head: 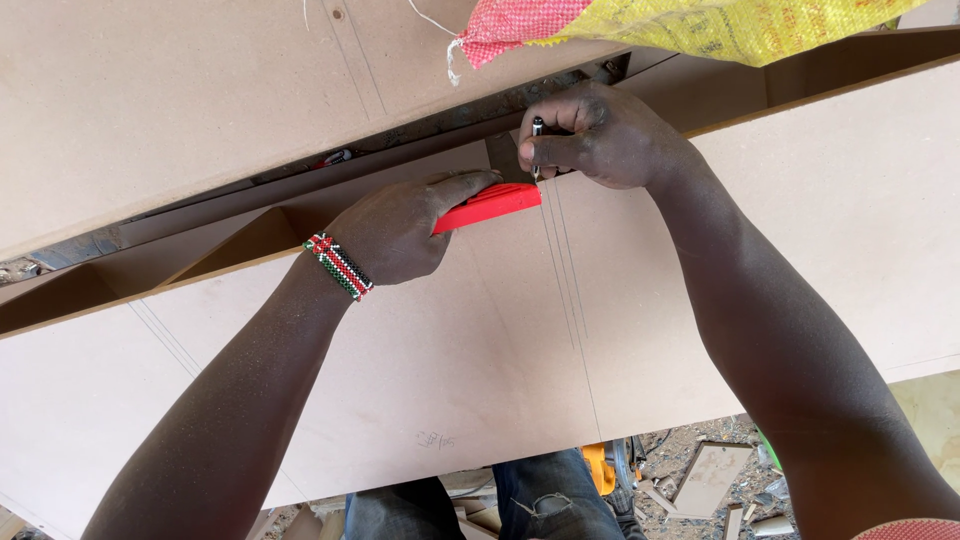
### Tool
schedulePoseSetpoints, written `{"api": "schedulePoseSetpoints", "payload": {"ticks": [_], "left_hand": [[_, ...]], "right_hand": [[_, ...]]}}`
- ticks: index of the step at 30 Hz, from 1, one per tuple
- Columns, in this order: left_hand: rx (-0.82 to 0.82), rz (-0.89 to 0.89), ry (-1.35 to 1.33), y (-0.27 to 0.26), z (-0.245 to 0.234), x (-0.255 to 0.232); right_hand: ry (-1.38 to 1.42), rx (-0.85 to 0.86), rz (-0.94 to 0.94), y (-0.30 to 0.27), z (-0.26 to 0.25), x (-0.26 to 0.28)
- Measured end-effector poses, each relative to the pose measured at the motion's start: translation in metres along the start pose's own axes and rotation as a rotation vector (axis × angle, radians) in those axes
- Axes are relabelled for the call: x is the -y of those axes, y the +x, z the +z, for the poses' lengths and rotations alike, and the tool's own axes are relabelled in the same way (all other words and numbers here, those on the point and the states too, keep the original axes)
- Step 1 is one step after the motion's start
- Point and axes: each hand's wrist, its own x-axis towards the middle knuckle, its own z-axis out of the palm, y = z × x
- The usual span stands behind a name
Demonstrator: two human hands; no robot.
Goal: The person uses a metal ruler and a pencil to draw straight lines on a large piece of light-colored wood. They reposition the ruler multiple times to mark several parallel lines across the surface of the board.
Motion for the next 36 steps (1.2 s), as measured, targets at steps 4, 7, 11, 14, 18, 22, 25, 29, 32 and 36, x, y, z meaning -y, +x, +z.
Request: {"api": "schedulePoseSetpoints", "payload": {"ticks": [4, 7, 11, 14, 18, 22, 25, 29, 32, 36], "left_hand": [[-0.012, 0.018, -0.010, 0.001, 0.002, 0.003], [-0.013, 0.013, -0.028, 0.001, 0.002, 0.002], [0.000, -0.007, -0.026, -0.001, -0.002, -0.003], [-0.019, 0.002, -0.020, -0.001, 0.000, -0.001], [-0.018, 0.008, -0.039, -0.001, -0.001, -0.001], [0.017, -0.047, -0.025, -0.002, -0.005, -0.008], [0.048, -0.059, -0.018, 0.000, -0.008, -0.013], [0.113, -0.081, 0.003, 0.008, -0.010, -0.016], [0.117, -0.085, 0.006, 0.009, -0.010, -0.018], [0.133, -0.114, 0.011, 0.012, -0.010, -0.020]], "right_hand": [[0.067, 0.010, -0.024, 0.001, 0.001, -0.004], [0.068, 0.009, -0.014, 0.001, 0.001, -0.002], [0.015, 0.011, 0.015, 0.003, 0.003, -0.004], [-0.012, -0.013, 0.051, 0.001, 0.004, 0.000], [-0.114, 0.004, 0.002, 0.009, 0.009, -0.012], [0.080, -0.149, -0.021, -0.002, 0.011, -0.006], [0.346, -0.228, -0.042, -0.001, 0.012, -0.008], [0.503, -0.198, -0.067, 0.000, 0.014, -0.010], [0.594, -0.174, -0.038, 0.003, 0.014, -0.016], [0.295, -0.180, -0.052, -0.002, 0.008, -0.004]]}}
